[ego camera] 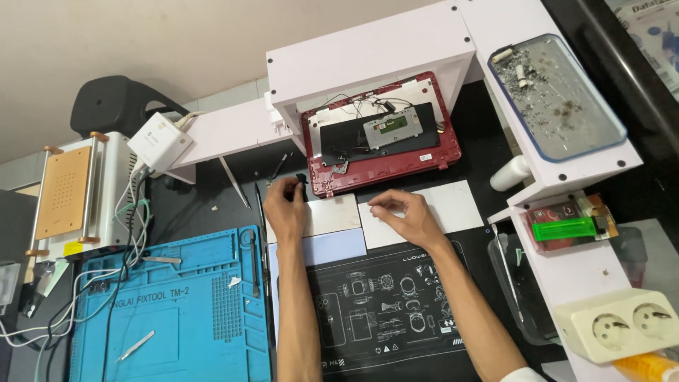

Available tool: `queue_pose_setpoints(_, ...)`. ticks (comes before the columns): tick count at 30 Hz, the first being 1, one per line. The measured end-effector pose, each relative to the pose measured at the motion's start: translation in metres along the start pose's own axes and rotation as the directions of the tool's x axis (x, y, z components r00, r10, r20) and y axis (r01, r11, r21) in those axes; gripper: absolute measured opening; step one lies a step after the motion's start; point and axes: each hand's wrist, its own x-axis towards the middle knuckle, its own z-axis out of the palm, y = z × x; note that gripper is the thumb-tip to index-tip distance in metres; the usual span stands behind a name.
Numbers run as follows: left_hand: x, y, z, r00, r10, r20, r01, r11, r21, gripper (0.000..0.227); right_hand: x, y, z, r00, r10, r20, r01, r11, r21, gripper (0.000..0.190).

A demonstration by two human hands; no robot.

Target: The person assembles a laptop by placing the screen into the red chassis, connecting the ribbon cable, and securing the backplate. They then place a black cover and a small circuit board into the assembly.

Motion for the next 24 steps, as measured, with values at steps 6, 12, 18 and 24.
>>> queue_pose_setpoints(6, 0.003, 0.006, 0.002, 0.999, -0.009, -0.038, 0.009, 1.0, -0.004, 0.011, 0.001, 0.007, 0.001, 1.0, -0.005, -0.01, 0.006, 0.997, 0.075, 0.018)
queue_pose_setpoints(12, 0.014, -0.002, 0.008, 0.997, 0.038, -0.063, -0.031, 0.994, 0.108, 0.009, -0.002, -0.01, -0.02, 0.914, -0.296, -0.278, 0.264, 0.953, -0.147, 0.009)
queue_pose_setpoints(18, 0.013, 0.018, 0.003, 0.992, 0.073, -0.103, -0.058, 0.988, 0.146, 0.011, 0.015, -0.026, -0.051, 0.567, -0.479, -0.67, 0.139, 0.858, -0.495, 0.006)
queue_pose_setpoints(24, 0.012, 0.026, 0.018, 0.974, -0.209, 0.086, 0.214, 0.975, -0.052, 0.028, 0.044, 0.02, -0.078, 0.671, -0.235, -0.703, 0.012, 0.951, -0.308, 0.034)
